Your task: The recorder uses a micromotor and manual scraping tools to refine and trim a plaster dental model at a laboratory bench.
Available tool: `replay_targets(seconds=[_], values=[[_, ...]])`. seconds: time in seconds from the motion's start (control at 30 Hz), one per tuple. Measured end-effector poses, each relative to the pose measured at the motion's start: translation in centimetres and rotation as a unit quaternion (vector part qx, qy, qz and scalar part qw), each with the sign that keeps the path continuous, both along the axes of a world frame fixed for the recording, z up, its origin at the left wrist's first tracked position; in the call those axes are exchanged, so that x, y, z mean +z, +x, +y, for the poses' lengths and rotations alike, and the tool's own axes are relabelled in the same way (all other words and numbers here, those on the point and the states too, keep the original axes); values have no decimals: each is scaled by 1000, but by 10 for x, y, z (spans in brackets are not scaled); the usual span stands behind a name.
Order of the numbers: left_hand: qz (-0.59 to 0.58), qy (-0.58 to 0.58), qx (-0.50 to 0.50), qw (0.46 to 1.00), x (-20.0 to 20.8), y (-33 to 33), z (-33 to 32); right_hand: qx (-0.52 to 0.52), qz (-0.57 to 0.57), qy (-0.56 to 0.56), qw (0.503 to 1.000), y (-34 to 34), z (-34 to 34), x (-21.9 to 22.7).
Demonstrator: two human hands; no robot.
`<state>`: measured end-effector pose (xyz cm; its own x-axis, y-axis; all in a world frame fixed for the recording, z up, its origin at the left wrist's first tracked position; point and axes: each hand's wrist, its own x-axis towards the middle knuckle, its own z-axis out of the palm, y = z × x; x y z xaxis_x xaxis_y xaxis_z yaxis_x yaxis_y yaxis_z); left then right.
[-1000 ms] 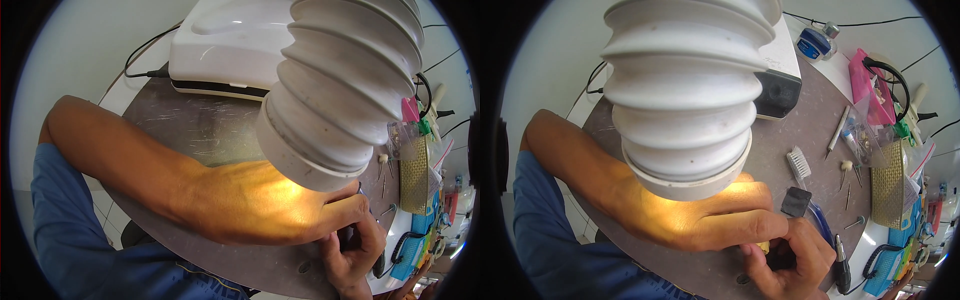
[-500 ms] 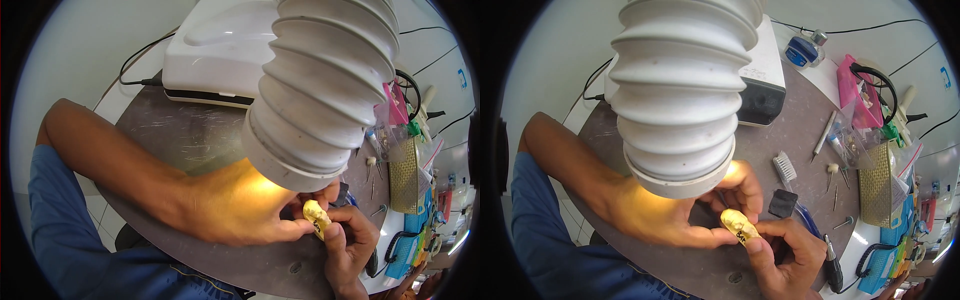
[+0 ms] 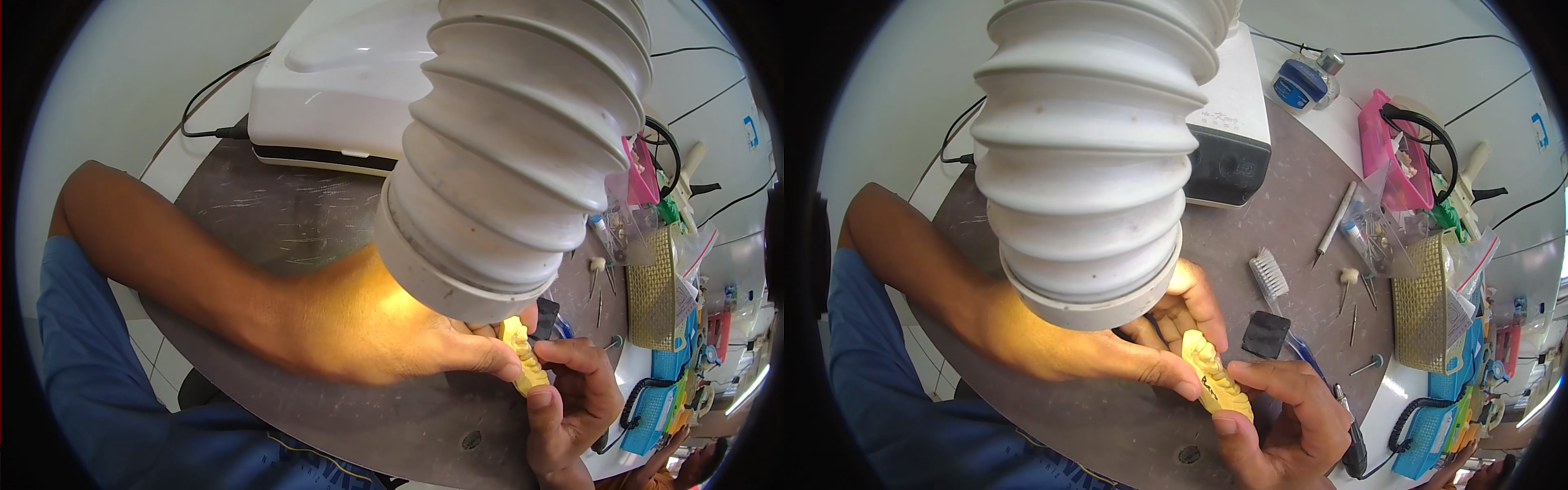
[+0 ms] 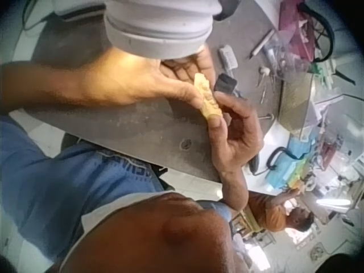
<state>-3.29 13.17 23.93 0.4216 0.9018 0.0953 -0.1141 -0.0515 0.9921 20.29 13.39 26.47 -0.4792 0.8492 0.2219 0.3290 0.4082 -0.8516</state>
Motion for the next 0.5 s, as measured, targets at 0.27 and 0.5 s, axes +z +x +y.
replay_targets(seconds=[0.27,0.5], values=[[47,167,87,981,2,-1,-8,-1,-5,0,1000,0,0,0],[-17,227,95,969,0,-1,-9,15,-14,13,1000,0,2,-2]])
